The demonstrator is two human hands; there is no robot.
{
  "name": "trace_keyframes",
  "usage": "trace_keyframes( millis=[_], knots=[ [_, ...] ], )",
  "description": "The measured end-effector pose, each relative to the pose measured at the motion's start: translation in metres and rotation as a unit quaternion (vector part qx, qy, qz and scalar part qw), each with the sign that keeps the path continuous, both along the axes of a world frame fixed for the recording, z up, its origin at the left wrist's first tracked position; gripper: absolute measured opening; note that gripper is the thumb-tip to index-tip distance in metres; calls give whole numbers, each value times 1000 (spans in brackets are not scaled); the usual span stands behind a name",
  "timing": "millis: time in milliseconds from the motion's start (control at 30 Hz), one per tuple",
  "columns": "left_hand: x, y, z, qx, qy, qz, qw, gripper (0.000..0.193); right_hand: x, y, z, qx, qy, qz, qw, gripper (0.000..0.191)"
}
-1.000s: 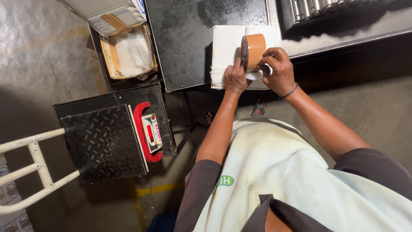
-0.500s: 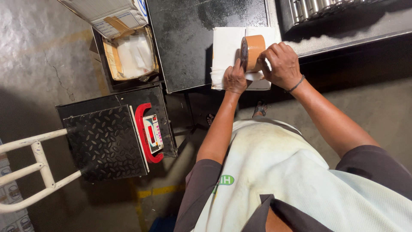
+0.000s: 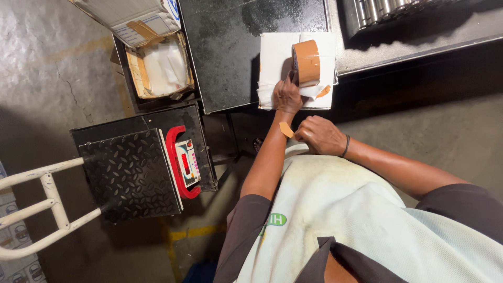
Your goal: The person picks cylindrical metal objects from a tray, wipes them with a white cloth, and places them into a cardboard box with dividers. After filling the box, the person closes the flaps and seals the box with brown packing tape.
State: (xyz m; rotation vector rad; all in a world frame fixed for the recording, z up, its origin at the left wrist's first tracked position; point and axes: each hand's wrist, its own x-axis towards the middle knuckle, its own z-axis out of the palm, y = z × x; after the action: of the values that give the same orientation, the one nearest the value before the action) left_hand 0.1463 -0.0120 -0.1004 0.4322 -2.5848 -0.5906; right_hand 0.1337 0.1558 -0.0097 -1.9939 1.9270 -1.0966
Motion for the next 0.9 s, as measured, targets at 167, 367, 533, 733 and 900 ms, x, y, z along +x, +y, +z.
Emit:
trace_keyframes(
  millis=[167,367,533,733,900],
  knots=[
    [-1,1,2,21,25,-2,999,55,-33,15,-14,-29,-97,-95,990,21],
    [1,1,0,-17,14,5,1000,38,-72,30,-45,87,-64,-243,964,7],
    [1,1,4,12,37,-1,999,50,-85,18,-55,83,-55,-333,938,6],
    [1,2,11,34,29,-9,999,44,-107,-5,-15,-12,-125,-331,935,15],
    [1,2,8,19,12,2,1000,43,-123,-27,23,-38,27,-190,981,17]
  ],
)
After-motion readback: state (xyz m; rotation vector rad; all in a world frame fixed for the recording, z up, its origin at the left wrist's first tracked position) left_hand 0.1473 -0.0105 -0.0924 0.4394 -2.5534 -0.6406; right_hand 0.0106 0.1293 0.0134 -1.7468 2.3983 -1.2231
